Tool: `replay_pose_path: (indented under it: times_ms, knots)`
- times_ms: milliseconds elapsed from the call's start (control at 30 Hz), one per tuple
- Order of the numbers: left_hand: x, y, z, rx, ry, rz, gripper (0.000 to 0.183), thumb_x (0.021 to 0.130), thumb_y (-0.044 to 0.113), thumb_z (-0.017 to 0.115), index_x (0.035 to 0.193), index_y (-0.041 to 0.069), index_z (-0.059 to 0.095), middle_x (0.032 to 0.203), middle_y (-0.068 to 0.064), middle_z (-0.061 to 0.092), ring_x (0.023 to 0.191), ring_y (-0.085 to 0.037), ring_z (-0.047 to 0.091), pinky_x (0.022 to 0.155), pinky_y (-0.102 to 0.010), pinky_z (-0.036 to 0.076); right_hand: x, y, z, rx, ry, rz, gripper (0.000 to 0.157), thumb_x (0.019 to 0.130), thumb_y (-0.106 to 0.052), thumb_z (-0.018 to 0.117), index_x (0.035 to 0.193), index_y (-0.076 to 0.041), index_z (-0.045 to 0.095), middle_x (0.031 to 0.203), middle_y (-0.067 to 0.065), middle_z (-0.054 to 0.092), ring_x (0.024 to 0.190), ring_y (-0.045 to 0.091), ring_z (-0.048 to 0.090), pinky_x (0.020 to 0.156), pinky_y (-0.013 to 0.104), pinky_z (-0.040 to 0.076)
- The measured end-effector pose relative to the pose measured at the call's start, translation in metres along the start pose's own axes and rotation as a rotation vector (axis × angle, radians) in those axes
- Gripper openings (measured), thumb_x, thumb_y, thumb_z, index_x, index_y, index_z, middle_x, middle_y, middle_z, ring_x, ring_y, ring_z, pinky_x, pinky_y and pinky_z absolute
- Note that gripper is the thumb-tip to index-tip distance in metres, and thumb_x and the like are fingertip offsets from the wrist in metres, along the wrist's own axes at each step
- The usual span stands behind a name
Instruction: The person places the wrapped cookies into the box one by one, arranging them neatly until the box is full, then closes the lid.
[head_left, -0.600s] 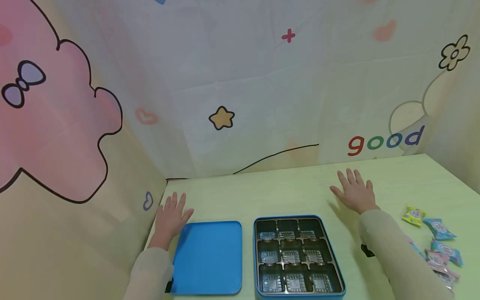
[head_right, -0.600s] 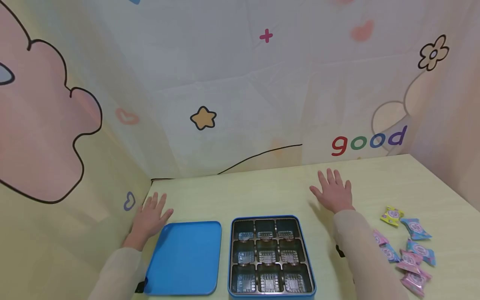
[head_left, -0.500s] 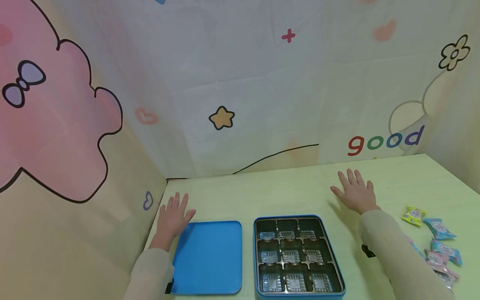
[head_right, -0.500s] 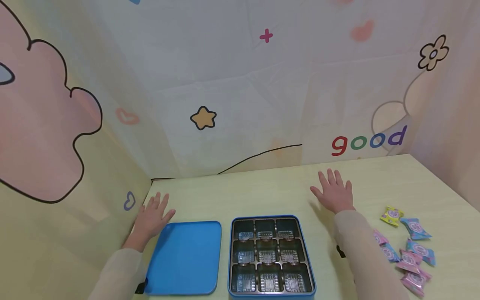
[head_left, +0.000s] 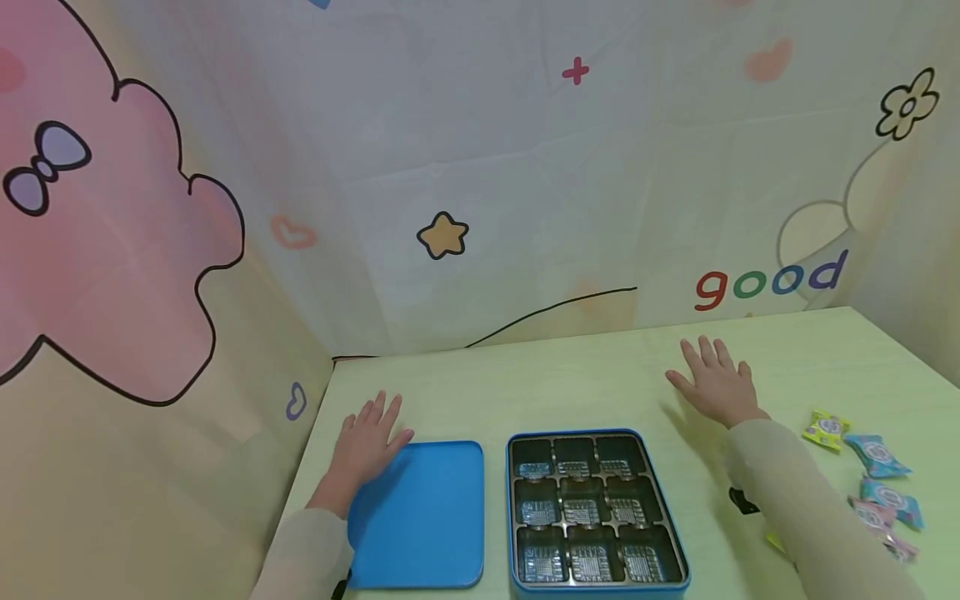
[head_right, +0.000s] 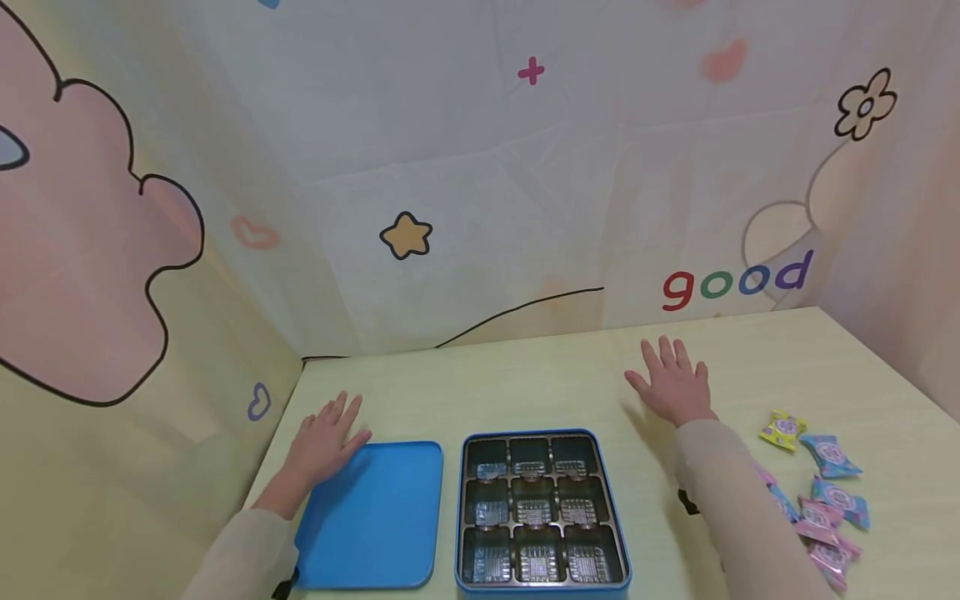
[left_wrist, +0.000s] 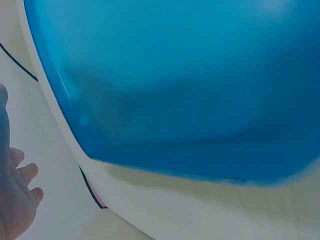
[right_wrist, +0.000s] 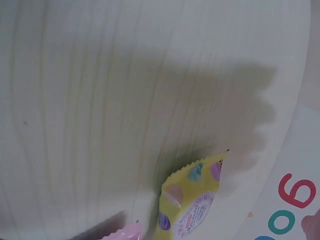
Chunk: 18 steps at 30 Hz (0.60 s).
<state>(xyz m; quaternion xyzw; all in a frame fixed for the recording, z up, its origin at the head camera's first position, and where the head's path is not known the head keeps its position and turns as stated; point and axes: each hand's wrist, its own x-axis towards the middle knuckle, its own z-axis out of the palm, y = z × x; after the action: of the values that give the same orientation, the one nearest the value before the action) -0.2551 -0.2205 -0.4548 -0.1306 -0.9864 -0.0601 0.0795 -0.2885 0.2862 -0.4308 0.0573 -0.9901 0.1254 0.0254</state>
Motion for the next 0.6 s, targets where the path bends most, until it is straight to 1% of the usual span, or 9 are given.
replay_pose_path:
  times_ms: [233,400,600]
  knots:
    - [-0.003,0.014,0.003,0.006,0.016,0.076,0.062,0.089,0.042,0.046,0.139,0.010,0.030,0.142,-0.017,0.028,0.127,-0.035,0.033,0.100,-0.054,0.029,-0.003,0.001,-0.004,0.001,-0.015,-0.009,0.076,0.090,-0.055,0.028,0.141,-0.001,0.010,0.143,0.030,0.004,0.130,0.047,0.000,0.096,0.070,0.003]
    - [-0.007,0.025,0.003,0.019,0.001,0.125,0.064,0.088,0.044,0.046,0.139,0.010,0.030,0.142,-0.016,0.029,0.126,-0.033,0.034,0.099,-0.051,0.030,-0.004,0.002,-0.007,0.003,-0.021,-0.012,0.076,0.090,-0.055,0.028,0.141,-0.001,0.010,0.143,0.030,0.004,0.130,0.047,0.000,0.096,0.070,0.002]
    - [-0.011,0.039,-0.001,0.021,-0.020,0.166,0.066,0.087,0.047,0.045,0.140,0.012,0.028,0.144,-0.013,0.027,0.128,-0.031,0.033,0.101,-0.051,0.030,-0.005,0.002,-0.009,0.002,-0.024,-0.015,0.076,0.090,-0.054,0.030,0.141,-0.001,0.011,0.143,0.030,0.004,0.130,0.047,0.000,0.096,0.070,0.002]
